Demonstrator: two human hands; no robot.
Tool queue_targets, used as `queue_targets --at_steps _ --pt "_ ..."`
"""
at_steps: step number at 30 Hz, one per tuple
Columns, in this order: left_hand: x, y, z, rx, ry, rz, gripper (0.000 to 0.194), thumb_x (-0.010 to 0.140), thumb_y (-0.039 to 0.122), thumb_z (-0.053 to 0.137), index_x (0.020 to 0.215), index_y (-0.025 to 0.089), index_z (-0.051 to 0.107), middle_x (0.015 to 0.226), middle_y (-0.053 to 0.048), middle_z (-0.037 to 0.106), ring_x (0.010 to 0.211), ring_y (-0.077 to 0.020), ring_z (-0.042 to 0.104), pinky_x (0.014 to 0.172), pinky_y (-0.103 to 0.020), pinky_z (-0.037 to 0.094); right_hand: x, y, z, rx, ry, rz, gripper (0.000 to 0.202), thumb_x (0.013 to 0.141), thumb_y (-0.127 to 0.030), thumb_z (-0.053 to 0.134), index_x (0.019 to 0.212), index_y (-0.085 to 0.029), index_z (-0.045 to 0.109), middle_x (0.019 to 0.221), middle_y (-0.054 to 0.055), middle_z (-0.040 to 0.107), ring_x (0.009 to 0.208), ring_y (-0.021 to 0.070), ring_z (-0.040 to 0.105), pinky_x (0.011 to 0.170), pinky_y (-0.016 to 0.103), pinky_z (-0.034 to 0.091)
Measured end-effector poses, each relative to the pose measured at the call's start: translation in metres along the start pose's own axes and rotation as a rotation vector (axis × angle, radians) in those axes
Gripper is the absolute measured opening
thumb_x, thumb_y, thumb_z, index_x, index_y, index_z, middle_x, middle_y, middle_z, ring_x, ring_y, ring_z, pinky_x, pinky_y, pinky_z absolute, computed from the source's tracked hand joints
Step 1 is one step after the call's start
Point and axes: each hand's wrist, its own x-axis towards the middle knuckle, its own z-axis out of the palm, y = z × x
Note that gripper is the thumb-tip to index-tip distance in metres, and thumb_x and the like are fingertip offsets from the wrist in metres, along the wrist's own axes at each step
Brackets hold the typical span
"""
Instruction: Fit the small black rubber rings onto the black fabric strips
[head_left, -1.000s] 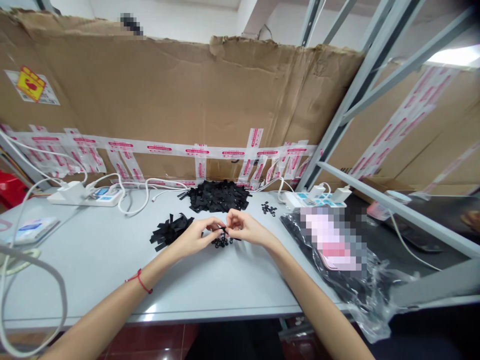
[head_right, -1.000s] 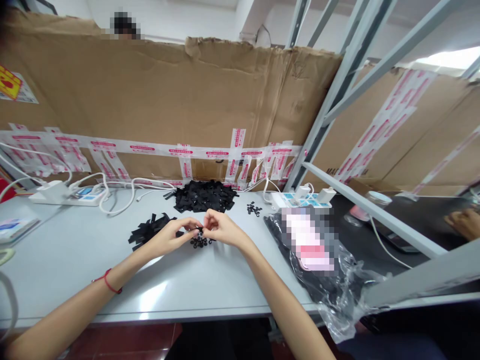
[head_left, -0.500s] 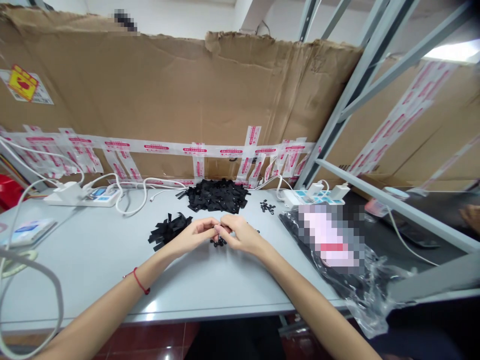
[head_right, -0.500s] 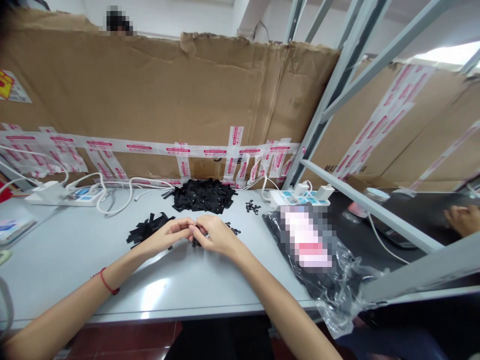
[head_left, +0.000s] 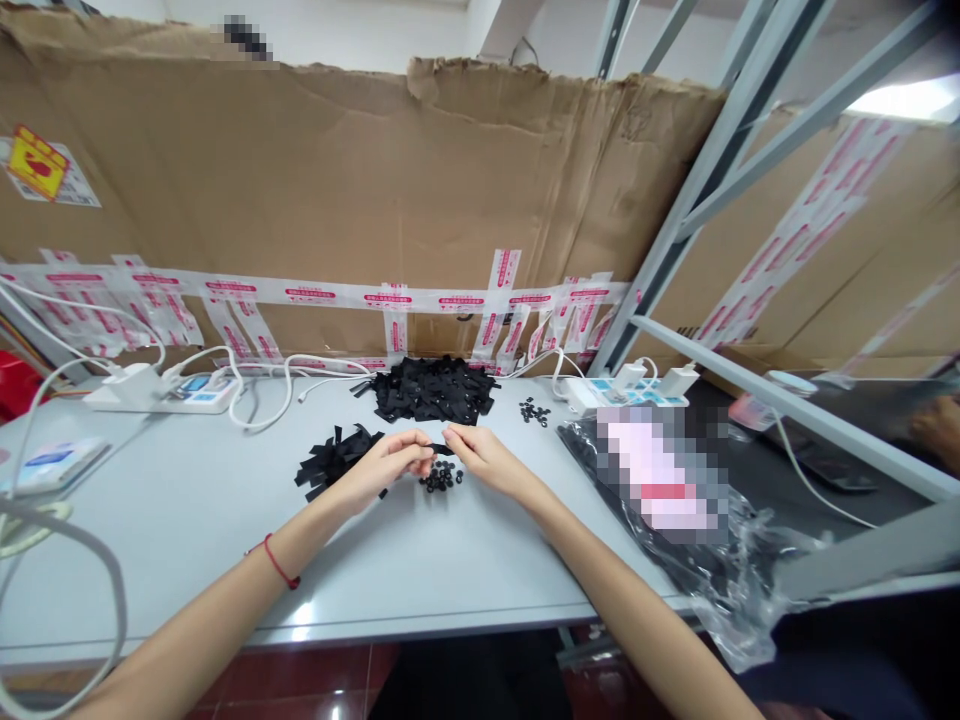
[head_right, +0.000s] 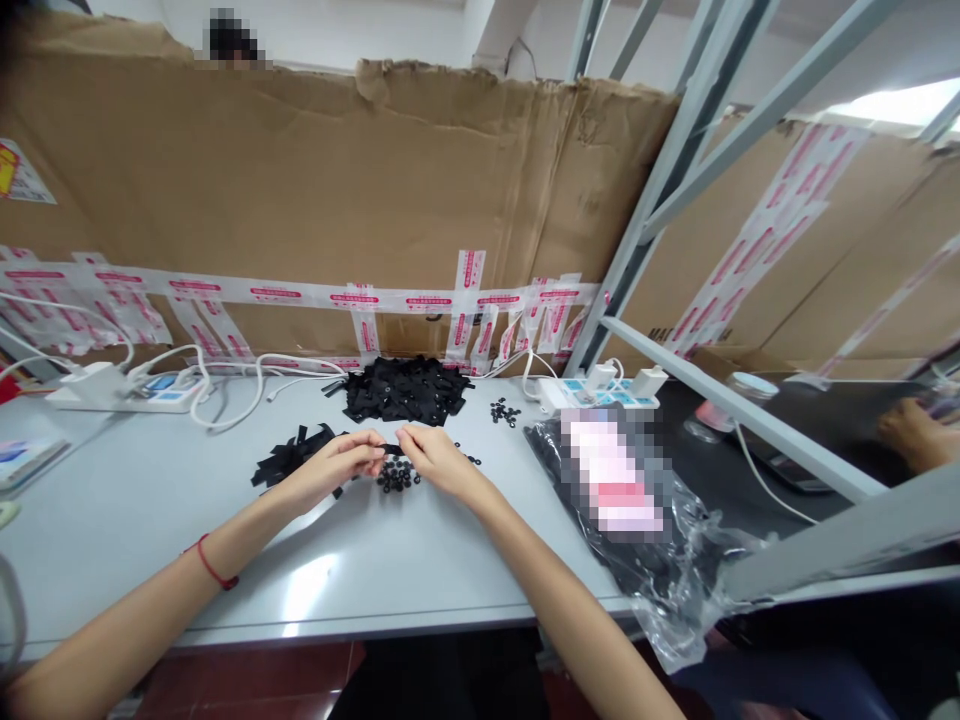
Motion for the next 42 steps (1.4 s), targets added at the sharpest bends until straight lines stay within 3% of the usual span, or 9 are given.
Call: queue_targets --at_steps 6,14,21,23,29,33,35,38,42 --pt "0.004 -0.009 -0.002 0.239 -0.019 -0.046 0.033 0.078 0.048 0.057 0.071 0.016 0.054 0.059 0.003 0.052 0.058 -0.0111 0.046 0.060 -0.025 0.035 0.001 0.007 0.005 -0.039 -0.086 0.003 0.034 0.095 -0.033 0.032 0.064 -0.020 0.032 0.061 -0.004 0.037 0.057 0.0101 0.035 0.058 0.025 0.028" --pt "0.007 -0.018 -0.007 0.453 0.004 -0.013 0.029 0.079 0.042 0.054 0.077 0.014 0.061 0.053 0.004 0.049 0.051 -0.0109 0.043 0.053 -0.023 0.031 -0.001 0.006 0.000 -0.031 -0.146 0.085 0.036 0.093 -0.034 0.035 0.061 -0.019 0.033 0.058 -0.004 0.037 0.056 0.0096 0.035 0.055 0.024 0.026" --pt "0.004 -0.010 -0.010 0.427 -0.047 0.051 0.033 0.081 0.036 0.049 0.093 0.013 0.069 0.082 -0.005 0.070 0.067 -0.0151 0.056 0.062 -0.024 0.040 -0.002 0.005 -0.014 0.002 -0.188 0.101 0.034 0.090 -0.030 0.043 0.063 -0.015 0.057 0.060 -0.001 0.054 0.056 0.0100 0.044 0.057 0.022 0.033" --pt "0.003 -0.008 -0.011 0.455 -0.036 0.040 0.035 0.080 0.036 0.048 0.095 0.014 0.071 0.078 -0.004 0.069 0.063 -0.0146 0.055 0.058 -0.023 0.039 -0.003 0.004 -0.019 0.022 -0.170 0.121 0.033 0.089 -0.033 0.048 0.066 -0.014 0.064 0.061 0.000 0.059 0.056 0.0102 0.046 0.056 0.022 0.034" --pt "-0.005 0.009 -0.032 0.728 0.154 -0.007 0.032 0.079 0.034 0.045 0.091 0.017 0.070 0.058 0.001 0.058 0.051 -0.0136 0.048 0.051 -0.023 0.033 -0.005 0.012 -0.039 -0.194 0.088 0.291 0.017 0.074 -0.031 0.069 0.069 -0.015 0.070 0.063 0.002 0.065 0.057 0.0120 0.053 0.057 0.022 0.036" --pt "-0.013 0.021 -0.051 1.214 0.462 -0.091 0.029 0.077 0.027 0.044 0.082 0.022 0.072 0.070 -0.005 0.063 0.067 -0.0211 0.057 0.061 -0.029 0.040 -0.008 0.017 -0.047 -0.463 0.055 0.409 0.023 0.082 -0.026 0.058 0.067 -0.017 0.072 0.062 0.005 0.066 0.061 0.0147 0.058 0.061 0.024 0.035" --pt "-0.015 0.022 -0.055 1.386 0.548 -0.079 0.031 0.077 0.026 0.044 0.079 0.022 0.074 0.082 -0.009 0.065 0.081 -0.0268 0.059 0.070 -0.034 0.043 -0.008 0.017 -0.046 -0.566 0.028 0.440 0.030 0.087 -0.027 0.051 0.068 -0.017 0.072 0.064 0.006 0.067 0.067 0.0169 0.061 0.061 0.025 0.034" --pt "-0.013 0.016 -0.054 1.439 0.582 -0.006 0.032 0.078 0.029 0.045 0.084 0.022 0.076 0.097 -0.012 0.065 0.098 -0.0322 0.055 0.084 -0.042 0.043 -0.002 0.019 -0.036 -0.663 0.081 0.474 0.032 0.091 -0.031 0.046 0.077 -0.018 0.071 0.075 0.008 0.069 0.075 0.0187 0.063 0.061 0.025 0.034" --pt "-0.006 0.008 -0.044 1.310 0.522 0.098 0.036 0.083 0.030 0.039 0.089 0.019 0.073 0.101 -0.011 0.064 0.099 -0.0294 0.056 0.089 -0.043 0.043 0.015 0.033 -0.015 -0.698 0.198 0.519 0.029 0.088 -0.043 0.053 0.092 -0.018 0.068 0.093 0.009 0.068 0.084 0.0195 0.062 0.064 0.025 0.036"
